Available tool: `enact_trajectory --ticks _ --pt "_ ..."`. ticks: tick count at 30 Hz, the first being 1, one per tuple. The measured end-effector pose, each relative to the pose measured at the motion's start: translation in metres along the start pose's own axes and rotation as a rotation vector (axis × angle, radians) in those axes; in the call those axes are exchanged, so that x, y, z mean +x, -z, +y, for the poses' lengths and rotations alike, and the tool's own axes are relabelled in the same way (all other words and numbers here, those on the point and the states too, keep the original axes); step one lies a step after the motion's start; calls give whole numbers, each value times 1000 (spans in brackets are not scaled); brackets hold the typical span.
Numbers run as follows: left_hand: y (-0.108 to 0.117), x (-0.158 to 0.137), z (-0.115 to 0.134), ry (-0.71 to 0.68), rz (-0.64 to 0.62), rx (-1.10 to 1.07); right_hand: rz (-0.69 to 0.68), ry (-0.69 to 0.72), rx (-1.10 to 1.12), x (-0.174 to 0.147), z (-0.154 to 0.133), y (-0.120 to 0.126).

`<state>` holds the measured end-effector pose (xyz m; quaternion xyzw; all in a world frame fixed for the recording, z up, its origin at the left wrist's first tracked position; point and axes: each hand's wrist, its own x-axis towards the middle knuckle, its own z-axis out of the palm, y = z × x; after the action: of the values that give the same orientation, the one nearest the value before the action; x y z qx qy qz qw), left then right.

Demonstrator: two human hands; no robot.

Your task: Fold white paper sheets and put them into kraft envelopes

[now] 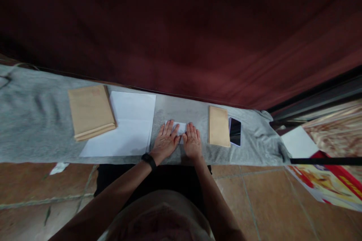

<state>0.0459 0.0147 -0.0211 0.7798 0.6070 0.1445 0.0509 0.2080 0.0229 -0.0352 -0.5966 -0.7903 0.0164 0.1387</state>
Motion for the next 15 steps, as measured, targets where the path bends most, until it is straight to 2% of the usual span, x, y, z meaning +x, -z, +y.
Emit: enact_trajectory --ticks 9,15 --pt "-3 -2 -3 55 37 17 23 0 -12 -13 22 7" --pt "-3 -2 -3 72 20 17 12 34 -8 -28 24 18"
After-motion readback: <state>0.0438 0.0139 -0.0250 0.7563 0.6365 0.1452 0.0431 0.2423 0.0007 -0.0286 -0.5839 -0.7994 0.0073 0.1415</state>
